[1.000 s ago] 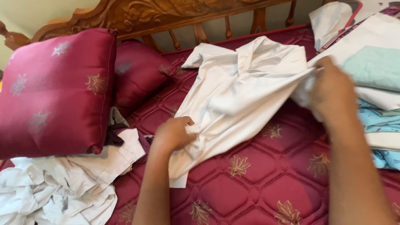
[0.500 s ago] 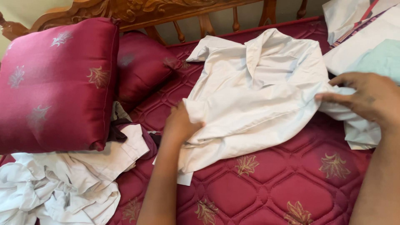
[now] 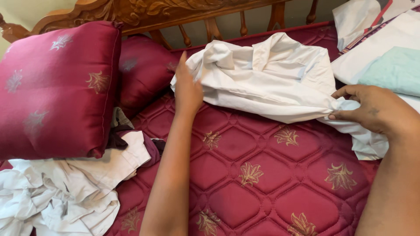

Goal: The person folds a white cloth, a light blue patterned cloth, and then smooths out and folds a white short-sleeved shirt on a red mattress.

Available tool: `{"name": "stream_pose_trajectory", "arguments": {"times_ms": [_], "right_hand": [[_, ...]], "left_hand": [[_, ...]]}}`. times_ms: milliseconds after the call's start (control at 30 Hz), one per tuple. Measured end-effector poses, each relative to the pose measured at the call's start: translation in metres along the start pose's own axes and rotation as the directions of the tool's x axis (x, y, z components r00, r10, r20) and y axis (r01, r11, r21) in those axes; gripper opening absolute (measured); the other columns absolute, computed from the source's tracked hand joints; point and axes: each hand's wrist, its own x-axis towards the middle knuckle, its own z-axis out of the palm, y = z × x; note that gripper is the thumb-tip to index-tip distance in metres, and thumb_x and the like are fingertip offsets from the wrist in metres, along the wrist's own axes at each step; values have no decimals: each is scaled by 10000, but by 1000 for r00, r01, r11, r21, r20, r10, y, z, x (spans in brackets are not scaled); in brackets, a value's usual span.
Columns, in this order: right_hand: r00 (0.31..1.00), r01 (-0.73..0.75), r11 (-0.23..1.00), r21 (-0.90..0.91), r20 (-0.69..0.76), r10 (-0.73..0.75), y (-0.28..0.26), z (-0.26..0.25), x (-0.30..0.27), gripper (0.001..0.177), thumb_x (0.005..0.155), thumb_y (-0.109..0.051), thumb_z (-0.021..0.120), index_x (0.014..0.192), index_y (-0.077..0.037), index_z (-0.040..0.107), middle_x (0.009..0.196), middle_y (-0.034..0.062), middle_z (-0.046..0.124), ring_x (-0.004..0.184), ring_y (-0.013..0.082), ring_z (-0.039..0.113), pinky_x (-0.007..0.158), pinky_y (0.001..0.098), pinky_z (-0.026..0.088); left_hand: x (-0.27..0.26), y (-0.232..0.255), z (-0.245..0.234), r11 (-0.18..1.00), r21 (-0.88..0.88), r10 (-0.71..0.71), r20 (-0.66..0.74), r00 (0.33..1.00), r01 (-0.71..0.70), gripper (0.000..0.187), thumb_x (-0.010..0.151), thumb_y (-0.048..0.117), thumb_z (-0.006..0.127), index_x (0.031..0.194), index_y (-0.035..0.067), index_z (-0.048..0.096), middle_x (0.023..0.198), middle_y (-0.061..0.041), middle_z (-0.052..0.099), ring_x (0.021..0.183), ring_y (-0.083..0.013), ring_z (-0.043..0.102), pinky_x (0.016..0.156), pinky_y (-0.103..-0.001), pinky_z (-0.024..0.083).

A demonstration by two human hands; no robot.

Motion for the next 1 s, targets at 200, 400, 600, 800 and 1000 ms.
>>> {"name": "stream_pose_trajectory", "arguments": {"times_ms": [200, 400, 600, 800, 1000], "right_hand": [[998, 0, 992, -129, -57, -7, -3, 4, -4, 734, 646, -392, 938, 1319, -204, 715, 1199, 155, 763, 1018, 320, 756, 866, 433, 584], [996, 77, 997, -6, -41, -77, 46, 33, 34, 674, 653, -265, 940, 1273, -111, 725, 1063, 187, 794, 946, 295, 776, 851, 399, 595], [938, 334, 911, 242, -176, -298, 118, 49, 68, 530, 718, -82, 902, 1191, 35, 695, 936, 216, 759, 843, 250, 762, 826, 371, 613], [938, 330, 921, 207, -181, -295, 139, 47, 72, 433, 734, -91, 890, 1115, 22, 719, 840, 191, 768, 749, 215, 756, 834, 355, 604], [949, 312, 930, 193, -107, -296, 148, 45, 73, 506, 718, -91, 944, 1164, 39, 742, 824, 204, 758, 767, 256, 795, 793, 380, 625]], "left_hand": [[-68, -18, 8, 969, -147, -206, -25, 978, 200, 676, 841, 83, 760, 1434, 19, 439, 1440, -242, 510, 1327, -424, 515, 1110, -466, 428], [-64, -16, 11, 958, 16, -277, -183, 943, 285, 271, 829, 167, 797, 1033, 33, 679, 1297, -235, 569, 1188, -402, 568, 990, -459, 466], [-47, -36, -18, 856, -412, -451, -297, 842, 313, 116, 1012, 100, 593, 1080, 24, 647, 1125, -128, 626, 982, -227, 623, 878, -350, 525], [-26, -17, -69, 576, -758, -535, -66, 842, 307, 145, 1103, 111, 503, 1103, 50, 634, 861, -33, 643, 676, -59, 535, 582, -246, 439], [-21, -7, -87, 657, -540, -624, 2, 782, 525, 162, 1021, 64, 620, 1180, 77, 647, 798, -71, 658, 611, -76, 546, 552, -229, 448]]}}
